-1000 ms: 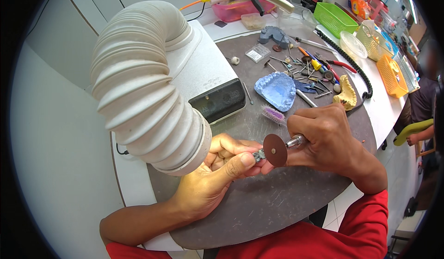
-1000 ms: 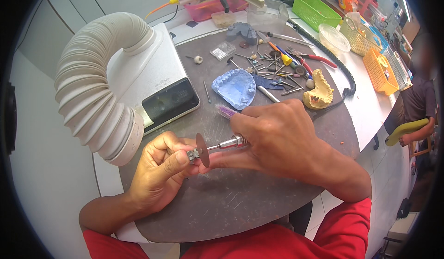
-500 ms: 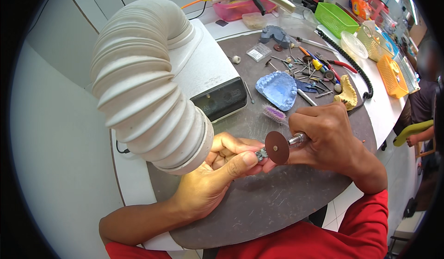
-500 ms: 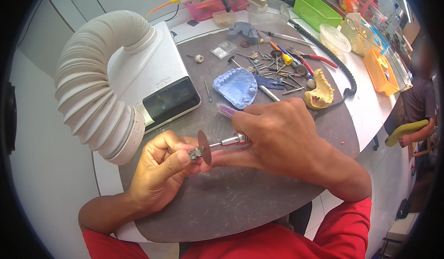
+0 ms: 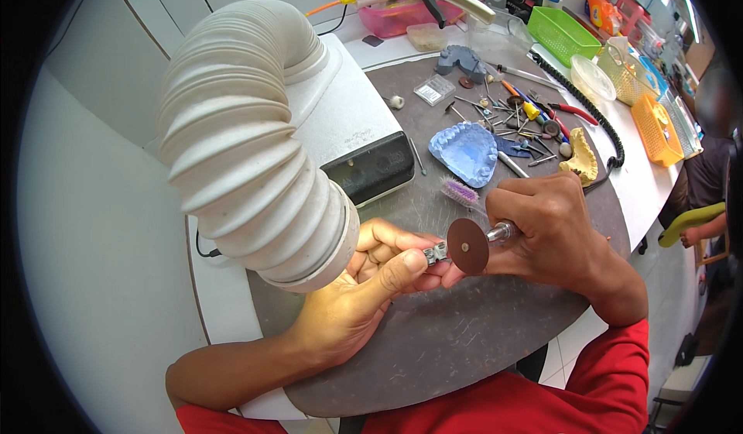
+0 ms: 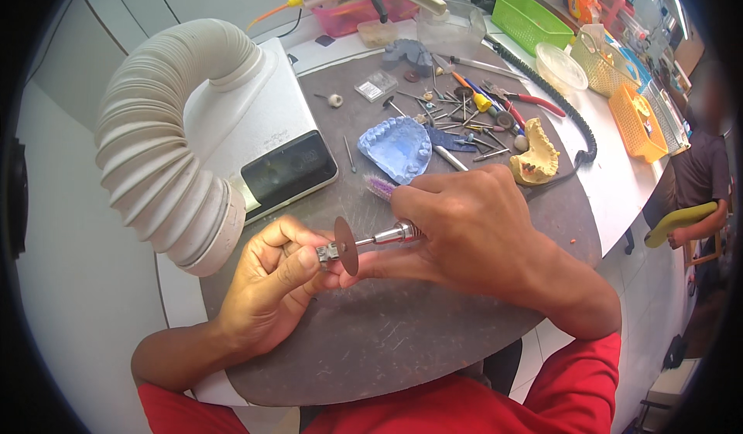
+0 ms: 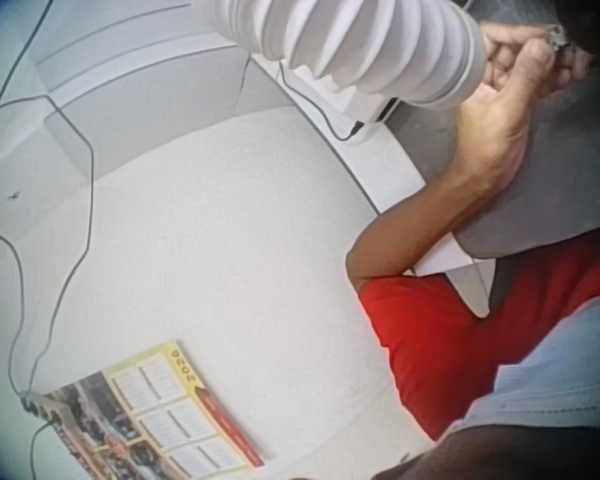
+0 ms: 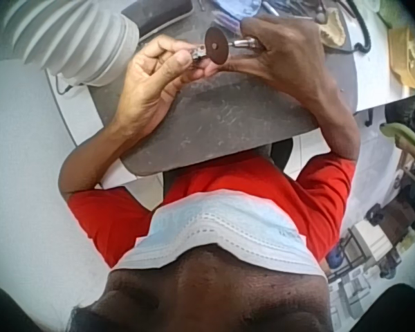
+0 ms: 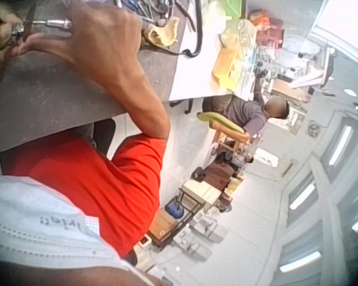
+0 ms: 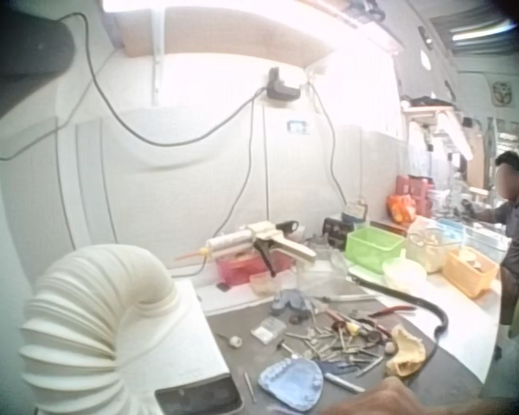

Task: The person uses a rotary grinding tool to smooth and shape a small metal dental component. They hold the component with their left hand and apply the spinning abrasive disc with their right hand, working on different edges. The person briefly places the component into a yellow dental cast to check the fit before resuming the grinding process.

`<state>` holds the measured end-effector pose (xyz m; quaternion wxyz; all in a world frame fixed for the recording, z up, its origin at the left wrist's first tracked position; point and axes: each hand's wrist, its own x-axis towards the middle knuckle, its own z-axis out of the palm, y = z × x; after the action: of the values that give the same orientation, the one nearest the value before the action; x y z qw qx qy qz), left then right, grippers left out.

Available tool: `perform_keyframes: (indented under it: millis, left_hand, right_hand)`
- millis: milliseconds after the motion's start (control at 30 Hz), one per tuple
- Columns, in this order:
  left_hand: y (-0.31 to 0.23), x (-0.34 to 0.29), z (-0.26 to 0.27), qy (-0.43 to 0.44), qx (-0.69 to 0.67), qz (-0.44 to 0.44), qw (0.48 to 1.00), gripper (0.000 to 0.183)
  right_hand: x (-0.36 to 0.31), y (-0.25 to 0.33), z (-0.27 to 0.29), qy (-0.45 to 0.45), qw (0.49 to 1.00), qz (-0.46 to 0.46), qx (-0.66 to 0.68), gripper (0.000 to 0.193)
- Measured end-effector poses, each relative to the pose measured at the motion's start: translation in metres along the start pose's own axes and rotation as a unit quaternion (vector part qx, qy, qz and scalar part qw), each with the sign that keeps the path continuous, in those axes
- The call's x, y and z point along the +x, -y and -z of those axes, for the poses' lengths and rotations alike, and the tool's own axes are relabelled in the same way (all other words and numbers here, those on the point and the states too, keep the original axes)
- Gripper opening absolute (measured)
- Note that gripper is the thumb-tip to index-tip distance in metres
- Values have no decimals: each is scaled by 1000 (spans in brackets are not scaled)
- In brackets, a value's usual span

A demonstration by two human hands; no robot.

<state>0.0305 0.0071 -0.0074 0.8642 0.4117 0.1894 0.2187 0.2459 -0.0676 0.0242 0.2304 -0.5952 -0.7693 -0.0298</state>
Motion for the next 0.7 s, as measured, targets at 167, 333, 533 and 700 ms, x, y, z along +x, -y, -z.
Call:
perform_keyframes:
  millis: [167, 333, 533, 700]
  left_hand:
    - [2, 0, 2, 8, -5, -2, 1000, 13]
    - [2, 1, 2, 24, -15, -9, 1000, 12]
    - [0, 0, 1, 22, -18, -2, 1000, 12]
    - [1, 1, 2, 29, -15, -8, 999, 12]
  right_hand:
    - [0, -1, 0, -2, 1000, 3, -3, 51]
    - [0, -1, -1, 2, 1000, 7, 1, 52]
    - [-1, -1, -1, 6, 1000, 7, -2, 53]
    - [-1, 0, -2, 0, 1000, 14, 2, 52]
